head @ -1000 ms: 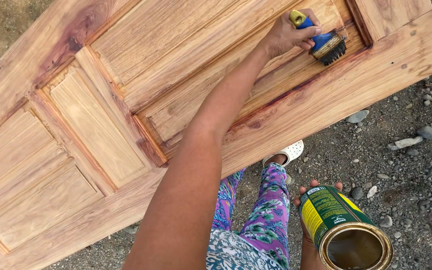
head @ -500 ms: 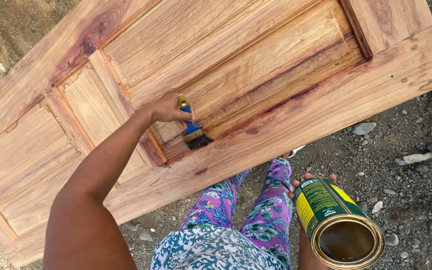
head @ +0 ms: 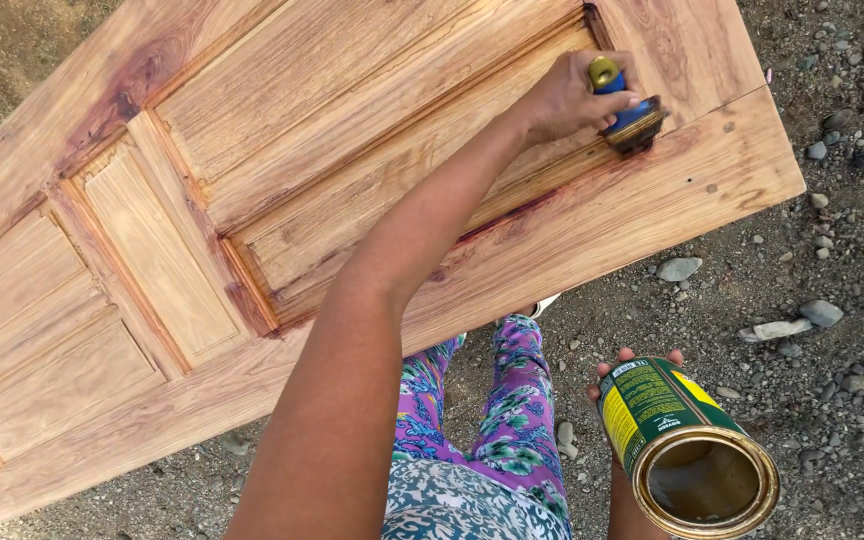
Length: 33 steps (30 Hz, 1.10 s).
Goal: The person applies wood stain to a wooden paneled door lying flat on gravel ground, holding the stain can in one hand and brushing the stain onto the door's panels and rails with a wide brush, reloading the brush from the can and working across different sections of the door.
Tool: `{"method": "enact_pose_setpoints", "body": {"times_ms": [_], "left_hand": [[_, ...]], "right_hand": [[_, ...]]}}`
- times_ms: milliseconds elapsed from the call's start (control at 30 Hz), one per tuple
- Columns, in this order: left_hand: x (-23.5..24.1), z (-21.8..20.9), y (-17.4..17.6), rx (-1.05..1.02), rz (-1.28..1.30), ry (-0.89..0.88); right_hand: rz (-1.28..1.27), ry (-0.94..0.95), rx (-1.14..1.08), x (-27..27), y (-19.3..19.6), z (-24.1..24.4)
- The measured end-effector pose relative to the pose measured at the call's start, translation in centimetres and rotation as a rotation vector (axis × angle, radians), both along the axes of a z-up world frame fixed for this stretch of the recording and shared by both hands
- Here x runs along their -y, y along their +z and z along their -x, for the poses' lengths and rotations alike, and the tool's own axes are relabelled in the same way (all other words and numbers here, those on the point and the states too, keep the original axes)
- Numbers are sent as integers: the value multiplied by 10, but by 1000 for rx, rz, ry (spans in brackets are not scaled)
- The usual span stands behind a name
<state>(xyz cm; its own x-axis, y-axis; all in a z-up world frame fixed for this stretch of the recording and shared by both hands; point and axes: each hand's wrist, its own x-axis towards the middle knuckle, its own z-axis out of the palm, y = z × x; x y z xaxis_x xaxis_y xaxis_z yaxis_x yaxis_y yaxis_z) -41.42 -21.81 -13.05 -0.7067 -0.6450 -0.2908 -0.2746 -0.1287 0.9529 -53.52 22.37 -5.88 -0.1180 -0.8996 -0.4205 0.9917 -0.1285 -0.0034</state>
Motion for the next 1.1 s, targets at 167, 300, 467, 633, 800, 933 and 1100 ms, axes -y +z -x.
{"method": "enact_pose_setpoints", "body": {"times_ms": [167,300,467,633,800,933,1100], "left_hand": [[-25,-30,25,-28,-36,109],[-64,-137,74,281,-263,-20],[-85,-244,111,758,-364,51],[-70,-161,96,323,-32,270],[-70,-83,32,38,-140,322],[-93,-168,44,148,-257,275],[-169,-341,110,501,-434,351]], "right_hand": [[34,46,-24,15,-3,42],[-89,55,-38,18,-16,68],[-43,101,-37,51,-6,73],[-52,181,3,69,-14,86],[-2,223,-56,81,-10,97],[-21,252,11,84,-14,106],[24,304,19,89,-28,102]]}}
